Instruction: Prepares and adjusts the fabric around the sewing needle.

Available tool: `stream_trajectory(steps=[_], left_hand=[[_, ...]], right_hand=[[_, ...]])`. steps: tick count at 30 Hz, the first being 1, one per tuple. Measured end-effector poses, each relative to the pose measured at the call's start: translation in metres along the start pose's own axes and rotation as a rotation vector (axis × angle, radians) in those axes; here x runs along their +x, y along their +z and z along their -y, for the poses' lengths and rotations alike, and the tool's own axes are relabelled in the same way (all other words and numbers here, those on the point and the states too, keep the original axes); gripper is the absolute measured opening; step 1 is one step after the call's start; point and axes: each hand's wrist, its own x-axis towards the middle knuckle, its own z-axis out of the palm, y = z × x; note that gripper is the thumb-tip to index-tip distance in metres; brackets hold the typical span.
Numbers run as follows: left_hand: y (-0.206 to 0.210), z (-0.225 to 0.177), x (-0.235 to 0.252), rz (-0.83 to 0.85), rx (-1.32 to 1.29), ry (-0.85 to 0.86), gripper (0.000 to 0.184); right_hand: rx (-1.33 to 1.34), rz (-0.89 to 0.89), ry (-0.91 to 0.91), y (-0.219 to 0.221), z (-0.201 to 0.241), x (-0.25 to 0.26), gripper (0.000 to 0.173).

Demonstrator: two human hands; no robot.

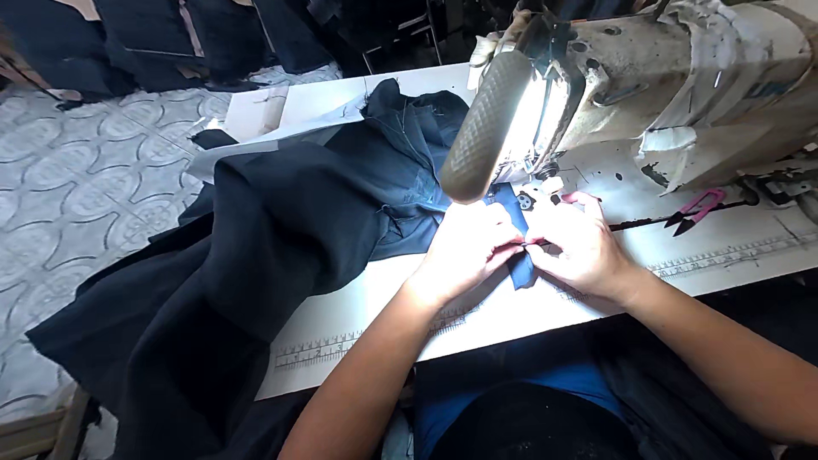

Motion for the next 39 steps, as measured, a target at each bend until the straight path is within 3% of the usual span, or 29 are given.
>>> stream_trajectory(steps=[3, 8, 13, 16, 19, 23, 27, 32, 39], left_hand=[[-0.003, 0.000, -0.002, 0.035, -0.015, -0.024, 0.017], [0.002, -0.002, 0.001, -0.076, 0.079, 0.023, 0.010], [0.003, -0.001, 0.001, -0.118, 0.042, -0.001, 0.015], [-0.001, 0.001, 0.002, -0.094, -0.040, -0.098, 0.017], [0.004, -0.001, 0.004, -0.061, -0.094, -0.144, 0.017], [0.002, -0.002, 0.001, -0.003, -0.182, -0.210, 0.017], [-0.006, 0.001, 0.001, 0.031, -0.250, -0.252, 0.015], [0.000, -0.002, 0.003, -0.050, -0.179, -0.239, 0.015], [0.005, -0.004, 0.003, -0.082, -0.103, -0.152, 0.016]], right_hand=[[-0.027, 0.004, -0.029, 0.001, 0.001, 0.003, 0.018], [-0.066, -0.055, -0.050, 0.002, 0.003, 0.006, 0.018], [0.044, -0.087, -0.064, -0.005, -0.006, -0.003, 0.018], [-0.099, -0.112, -0.161, -0.021, -0.018, -0.008, 0.032], [-0.113, -0.036, -0.109, -0.021, -0.005, -0.004, 0.053], [0.038, -0.103, 0.058, 0.010, 0.007, -0.002, 0.024], [0.293, -0.156, 0.275, 0.008, 0.011, 0.002, 0.021], [0.317, -0.142, 0.265, 0.004, 0.008, 0.000, 0.026], [0.409, -0.180, 0.321, 0.008, 0.012, 0.005, 0.007]])
